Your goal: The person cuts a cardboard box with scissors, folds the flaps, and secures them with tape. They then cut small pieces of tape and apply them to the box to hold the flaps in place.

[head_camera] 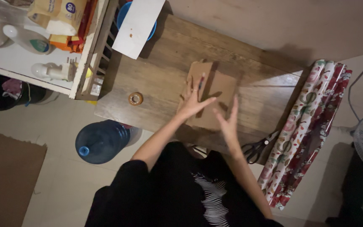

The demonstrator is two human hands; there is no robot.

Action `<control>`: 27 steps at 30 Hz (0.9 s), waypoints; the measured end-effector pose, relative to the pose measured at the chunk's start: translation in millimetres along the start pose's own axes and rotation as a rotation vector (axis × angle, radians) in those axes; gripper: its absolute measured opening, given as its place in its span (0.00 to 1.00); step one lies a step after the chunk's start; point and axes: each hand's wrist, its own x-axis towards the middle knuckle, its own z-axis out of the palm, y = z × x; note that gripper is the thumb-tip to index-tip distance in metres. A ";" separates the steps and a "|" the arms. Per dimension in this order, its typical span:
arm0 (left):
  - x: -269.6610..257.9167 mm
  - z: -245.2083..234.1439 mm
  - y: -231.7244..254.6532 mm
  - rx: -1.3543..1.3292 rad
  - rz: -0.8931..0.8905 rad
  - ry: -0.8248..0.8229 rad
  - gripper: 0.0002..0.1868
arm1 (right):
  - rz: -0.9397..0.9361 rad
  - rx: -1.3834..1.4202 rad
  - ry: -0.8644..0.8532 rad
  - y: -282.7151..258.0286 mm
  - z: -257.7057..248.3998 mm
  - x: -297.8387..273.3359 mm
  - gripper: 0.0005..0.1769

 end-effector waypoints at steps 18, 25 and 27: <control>-115.1 -138.7 -127.0 0.510 -0.232 0.684 0.39 | 0.029 -0.131 0.265 -58.3 -104.3 -70.8 0.06; -111.1 -141.6 -98.9 -0.183 -0.035 0.706 0.36 | -0.028 0.015 0.054 -145.3 -56.9 -64.0 0.22; -103.6 -140.1 -58.9 -0.502 0.054 0.615 0.36 | 0.028 0.047 0.007 -167.9 -51.2 -64.2 0.25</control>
